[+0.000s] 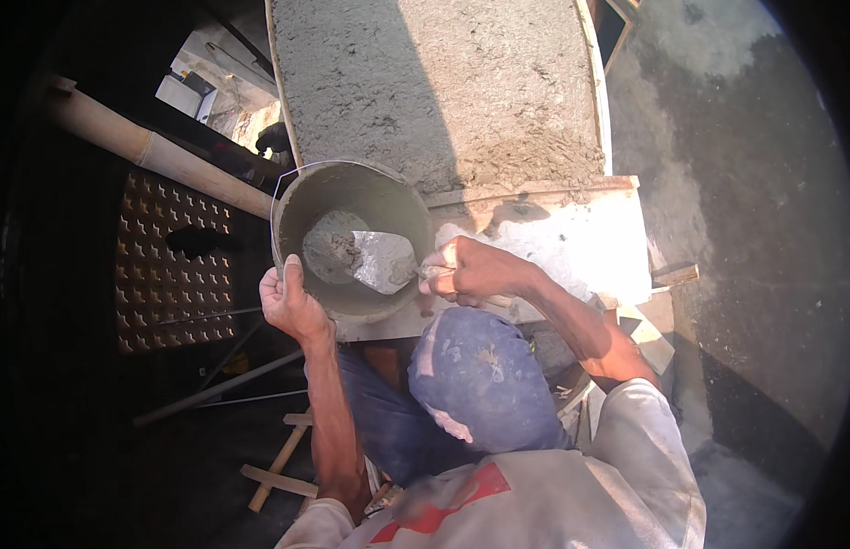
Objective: The person scoops cement from a bucket using a trowel and spreads it onto a wooden platform. They then place red bricks onto the cement layer, adjusting their positions and tapping them to level the surface. The person continues to apply cement between the bricks to secure them in place.
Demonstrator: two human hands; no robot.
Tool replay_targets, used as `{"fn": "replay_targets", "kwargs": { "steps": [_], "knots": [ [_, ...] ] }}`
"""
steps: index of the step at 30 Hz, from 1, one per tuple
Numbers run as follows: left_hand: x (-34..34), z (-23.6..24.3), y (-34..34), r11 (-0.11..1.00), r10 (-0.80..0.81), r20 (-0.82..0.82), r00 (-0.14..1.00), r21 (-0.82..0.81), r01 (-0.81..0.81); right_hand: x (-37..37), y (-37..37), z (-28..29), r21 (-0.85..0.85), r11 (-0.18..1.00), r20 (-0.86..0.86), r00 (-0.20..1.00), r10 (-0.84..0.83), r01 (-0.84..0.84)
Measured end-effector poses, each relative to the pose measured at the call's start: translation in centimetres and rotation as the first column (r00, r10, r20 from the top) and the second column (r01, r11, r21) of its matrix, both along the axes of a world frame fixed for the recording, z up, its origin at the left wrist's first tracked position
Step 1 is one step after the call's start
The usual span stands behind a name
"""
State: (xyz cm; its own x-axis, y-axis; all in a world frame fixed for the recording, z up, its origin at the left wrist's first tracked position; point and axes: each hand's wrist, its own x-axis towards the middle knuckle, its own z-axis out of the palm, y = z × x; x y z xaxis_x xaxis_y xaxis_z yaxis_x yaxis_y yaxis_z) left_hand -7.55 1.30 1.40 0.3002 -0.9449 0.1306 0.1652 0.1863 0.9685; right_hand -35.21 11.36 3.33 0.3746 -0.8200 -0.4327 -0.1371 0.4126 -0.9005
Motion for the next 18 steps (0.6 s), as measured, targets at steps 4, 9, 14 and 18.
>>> {"fn": "replay_targets", "kwargs": {
  "steps": [4,9,14,18],
  "knots": [
    [7.2,1.4,-1.4,1.000,0.025,-0.071,0.997,0.006,-0.025,-6.0,1.3,1.0,-0.131,0.972,-0.002,0.980,-0.197,0.195],
    [15.7,3.5,-1.4,0.984,0.165,-0.117,0.979,0.091,-0.154,-10.3,0.3,-2.1,-0.561,0.799,-0.823,0.251,-0.509,-0.218],
    [23.4,3.0,1.6,0.837,0.495,-0.122,0.860,0.332,-0.435,-10.3,3.6,-5.6,-0.689,0.707,-0.617,0.382,-0.688,0.162],
    [29.7,-1.0,6.2,0.672,0.724,-0.156,0.671,0.377,-0.637,-6.5,8.0,-10.2,-0.376,0.665,-0.333,0.576,-0.747,0.645]
  ]
}}
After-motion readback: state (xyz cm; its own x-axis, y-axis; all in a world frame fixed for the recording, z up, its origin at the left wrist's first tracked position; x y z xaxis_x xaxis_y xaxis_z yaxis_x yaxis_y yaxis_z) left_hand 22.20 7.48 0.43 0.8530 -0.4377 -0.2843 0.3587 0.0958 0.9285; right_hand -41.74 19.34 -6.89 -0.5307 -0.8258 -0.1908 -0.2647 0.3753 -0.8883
